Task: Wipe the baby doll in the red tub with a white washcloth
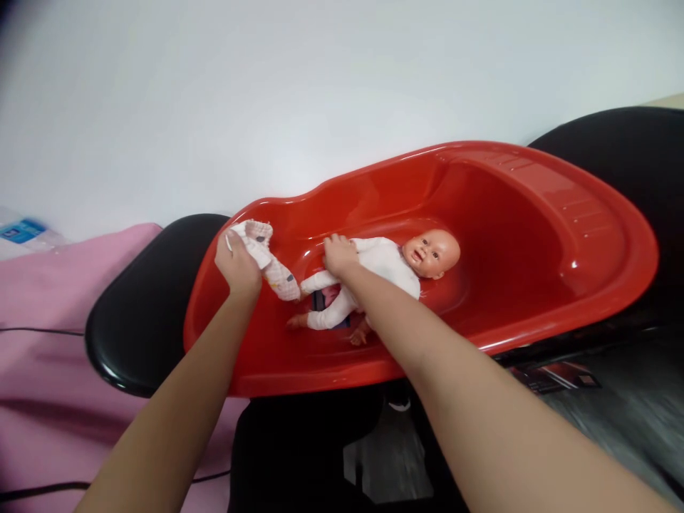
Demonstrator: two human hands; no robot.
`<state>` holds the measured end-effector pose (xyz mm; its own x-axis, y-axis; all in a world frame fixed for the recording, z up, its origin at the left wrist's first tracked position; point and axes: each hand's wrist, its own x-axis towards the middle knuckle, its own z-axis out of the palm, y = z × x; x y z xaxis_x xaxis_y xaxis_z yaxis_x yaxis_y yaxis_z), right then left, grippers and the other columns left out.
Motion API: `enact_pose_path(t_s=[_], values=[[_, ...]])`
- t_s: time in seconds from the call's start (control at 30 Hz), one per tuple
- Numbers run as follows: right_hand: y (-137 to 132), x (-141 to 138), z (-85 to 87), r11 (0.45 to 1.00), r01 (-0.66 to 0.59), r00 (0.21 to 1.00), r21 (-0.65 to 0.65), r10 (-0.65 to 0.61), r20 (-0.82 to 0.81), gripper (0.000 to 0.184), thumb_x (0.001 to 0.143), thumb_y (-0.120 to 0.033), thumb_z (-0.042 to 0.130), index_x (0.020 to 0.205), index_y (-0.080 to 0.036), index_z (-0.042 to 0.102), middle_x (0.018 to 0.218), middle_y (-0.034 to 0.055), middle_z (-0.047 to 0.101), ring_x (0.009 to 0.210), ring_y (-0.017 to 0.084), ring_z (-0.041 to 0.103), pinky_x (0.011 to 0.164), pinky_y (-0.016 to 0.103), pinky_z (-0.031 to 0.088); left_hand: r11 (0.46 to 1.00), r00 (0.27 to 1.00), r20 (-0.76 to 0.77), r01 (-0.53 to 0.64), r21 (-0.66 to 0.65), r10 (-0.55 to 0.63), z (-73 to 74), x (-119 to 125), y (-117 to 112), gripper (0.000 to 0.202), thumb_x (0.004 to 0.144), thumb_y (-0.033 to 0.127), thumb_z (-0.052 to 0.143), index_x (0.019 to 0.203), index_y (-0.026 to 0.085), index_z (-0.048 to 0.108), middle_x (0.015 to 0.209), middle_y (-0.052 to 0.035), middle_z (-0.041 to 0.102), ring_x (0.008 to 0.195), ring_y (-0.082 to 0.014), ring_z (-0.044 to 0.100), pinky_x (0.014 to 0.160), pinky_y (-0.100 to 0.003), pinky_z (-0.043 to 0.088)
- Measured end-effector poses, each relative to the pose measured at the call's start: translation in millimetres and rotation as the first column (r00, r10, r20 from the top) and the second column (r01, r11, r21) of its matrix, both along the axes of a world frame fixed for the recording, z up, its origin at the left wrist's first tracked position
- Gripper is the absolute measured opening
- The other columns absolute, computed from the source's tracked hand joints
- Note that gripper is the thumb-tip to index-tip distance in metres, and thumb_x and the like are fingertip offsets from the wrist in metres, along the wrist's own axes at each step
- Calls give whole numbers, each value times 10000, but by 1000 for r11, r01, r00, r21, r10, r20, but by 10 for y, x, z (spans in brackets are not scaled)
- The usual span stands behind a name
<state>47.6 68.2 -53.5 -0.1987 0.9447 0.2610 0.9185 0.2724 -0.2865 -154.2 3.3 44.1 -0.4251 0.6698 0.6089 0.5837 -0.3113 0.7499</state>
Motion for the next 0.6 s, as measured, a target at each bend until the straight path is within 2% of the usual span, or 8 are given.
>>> enact_pose_path(t_s=[0.1, 0.17, 0.23, 0.3, 0.37, 0.47, 0.6], values=[[178, 515, 3, 991, 122, 992, -46, -121, 22, 321, 995, -263, 446, 1261, -175, 604, 1377, 198, 580, 1280, 344, 518, 1064, 546, 388, 1000, 1000, 9, 30, -3, -30, -21, 19, 24, 459, 1092, 449, 324, 1180, 173, 680, 1117, -89, 729, 1030, -219, 678, 952, -361, 523], [281, 786, -19, 978, 182, 983, -98, -177, 49, 340, 985, -284, 476, 1280, -166, 597, 1380, 211, 577, 1288, 352, 524, 1052, 542, 400, 999, 999, -15, 53, -7, -53, -55, 28, 61, 437, 1093, 438, 343, 1151, 174, 686, 1102, -87, 722, 1022, -214, 668, 967, -366, 513], [373, 937, -48, 962, 222, 975, -162, -213, 71, 419, 961, -337, 542, 1335, -150, 565, 1396, 223, 566, 1302, 364, 524, 1053, 548, 404, 999, 997, -56, 47, -19, -48, -105, 28, 105, 413, 1089, 421, 370, 1101, 171, 697, 1073, -91, 705, 1003, -215, 650, 973, -376, 499], [449, 970, -79, 948, 216, 976, -232, -200, 90, 486, 946, -379, 575, 1369, -140, 546, 1415, 226, 559, 1312, 376, 522, 1053, 556, 409, 999, 995, -102, 16, -33, -19, -156, 21, 143, 395, 1082, 404, 393, 1041, 165, 705, 1040, -95, 680, 982, -217, 629, 963, -382, 487], [500, 926, -106, 946, 165, 984, -279, -138, 112, 480, 953, -366, 560, 1379, -144, 551, 1431, 219, 560, 1313, 378, 526, 1051, 553, 412, 999, 992, -123, 0, -53, -6, -198, 19, 164, 399, 1078, 411, 399, 1017, 164, 706, 1015, -92, 668, 970, -222, 620, 953, -386, 480], [518, 837, -137, 949, 92, 991, -300, -56, 125, 421, 969, -305, 521, 1360, -165, 591, 1417, 201, 591, 1297, 356, 550, 1058, 524, 408, 993, 995, -97, 27, -118, -38, -234, 39, 162, 436, 1071, 470, 394, 1053, 171, 711, 1021, -85, 698, 971, -234, 638, 932, -382, 486], [457, 800, -135, 949, 56, 993, -311, -22, 112, 383, 979, -305, 524, 1323, -175, 631, 1359, 193, 639, 1273, 333, 578, 1056, 495, 407, 978, 993, -76, 70, -198, -86, -250, 95, 117, 464, 1054, 511, 395, 1054, 180, 720, 1010, -73, 739, 942, -243, 664, 867, -358, 495]])
